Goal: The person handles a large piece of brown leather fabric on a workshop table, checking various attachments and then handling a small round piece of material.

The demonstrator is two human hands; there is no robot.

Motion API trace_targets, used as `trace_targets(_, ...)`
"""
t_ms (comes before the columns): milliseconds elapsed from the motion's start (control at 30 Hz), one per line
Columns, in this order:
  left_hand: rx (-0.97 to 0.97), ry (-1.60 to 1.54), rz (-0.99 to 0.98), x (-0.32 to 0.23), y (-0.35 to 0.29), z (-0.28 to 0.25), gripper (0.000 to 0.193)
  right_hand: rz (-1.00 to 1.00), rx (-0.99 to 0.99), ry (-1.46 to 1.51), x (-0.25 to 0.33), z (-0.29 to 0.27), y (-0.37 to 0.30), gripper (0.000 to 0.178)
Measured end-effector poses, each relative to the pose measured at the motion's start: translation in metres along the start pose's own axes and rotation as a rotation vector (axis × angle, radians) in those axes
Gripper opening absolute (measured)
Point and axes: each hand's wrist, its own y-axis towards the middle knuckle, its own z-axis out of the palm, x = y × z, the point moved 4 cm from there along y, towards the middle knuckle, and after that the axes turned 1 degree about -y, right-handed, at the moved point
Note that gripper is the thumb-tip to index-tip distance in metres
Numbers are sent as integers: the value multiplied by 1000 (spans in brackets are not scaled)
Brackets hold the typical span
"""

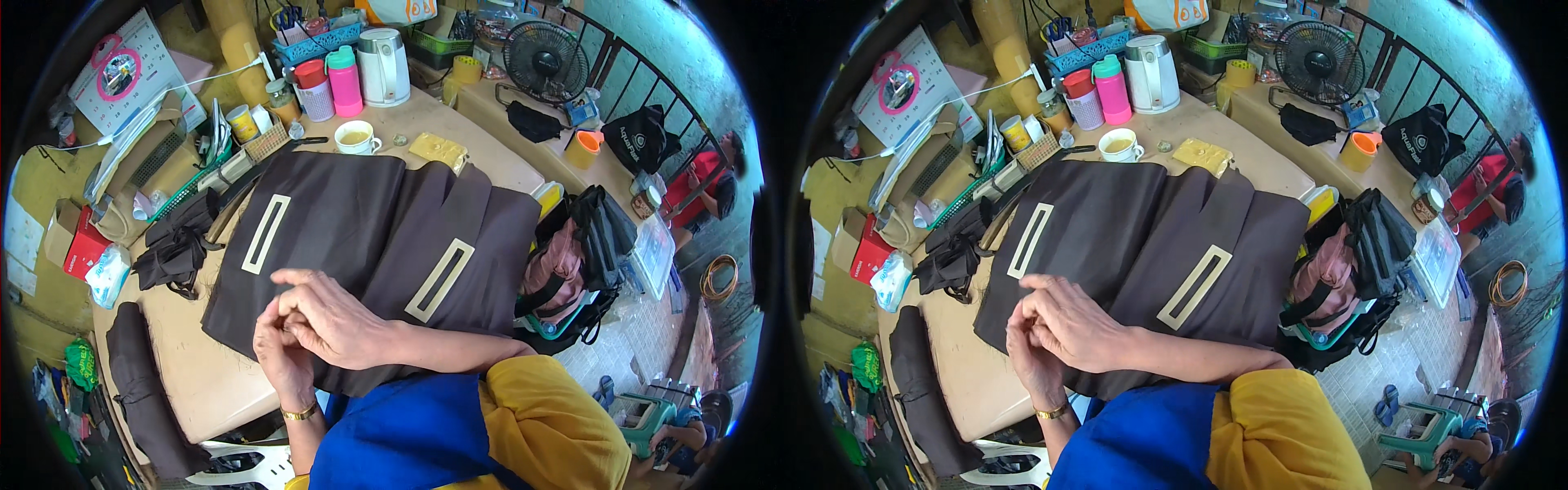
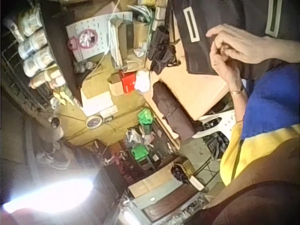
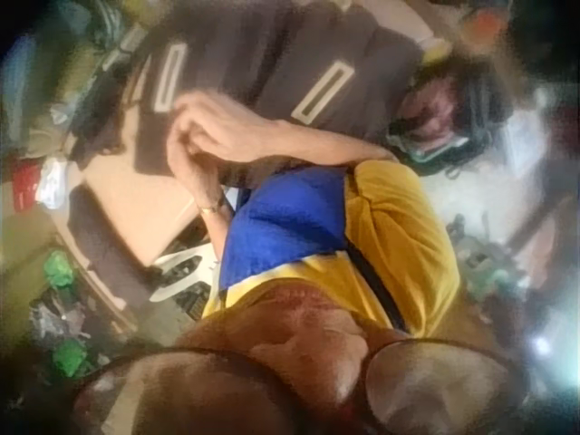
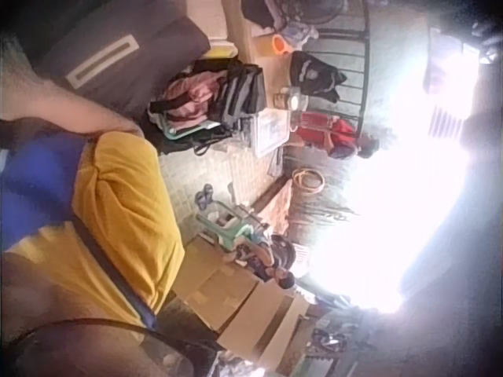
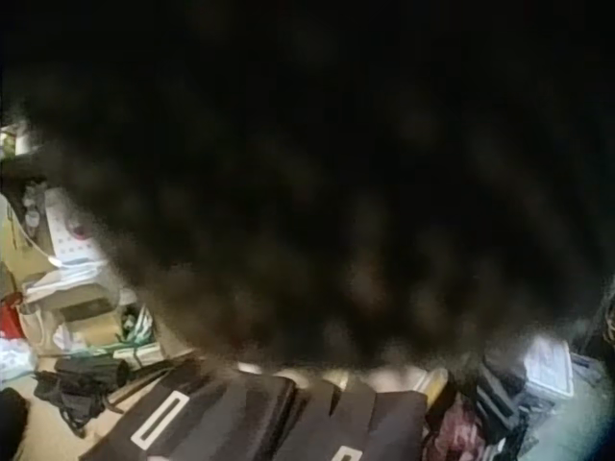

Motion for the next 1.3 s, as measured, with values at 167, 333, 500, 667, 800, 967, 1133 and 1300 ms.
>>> trace_targets(167, 175, 81, 81, -2, -2, 5, 26, -23, -164, -81, 1, -7, -1, 42)
trace_targets(333, 284, -152, -81, 6, -10, 9, 29, 109, -82, 214, -13, -2, -8, 69)
trace_targets(500, 485, -213, -115, 2, -10, 15, 26, 305, 79, 666, -17, 10, -11, 93)
trace_targets(667, 581, -243, -55, -4, -18, 29, 24, 255, 153, 785, -12, 9, -6, 101)
trace_targets(800, 643, -43, -12, -11, -21, 37, 30, 164, 285, 667, -11, 2, -6, 103)
trace_targets(967, 487, 160, 20, -17, -22, 38, 34, 335, 343, 534, -10, -18, -2, 107)
trace_targets(1133, 205, 284, 61, -8, -7, 15, 41, 165, 205, 18, -6, -24, -1, 101)
trace_targets(1300, 186, 196, 88, 3, -5, 13, 55, 3, 267, -19, 4, -14, -5, 102)
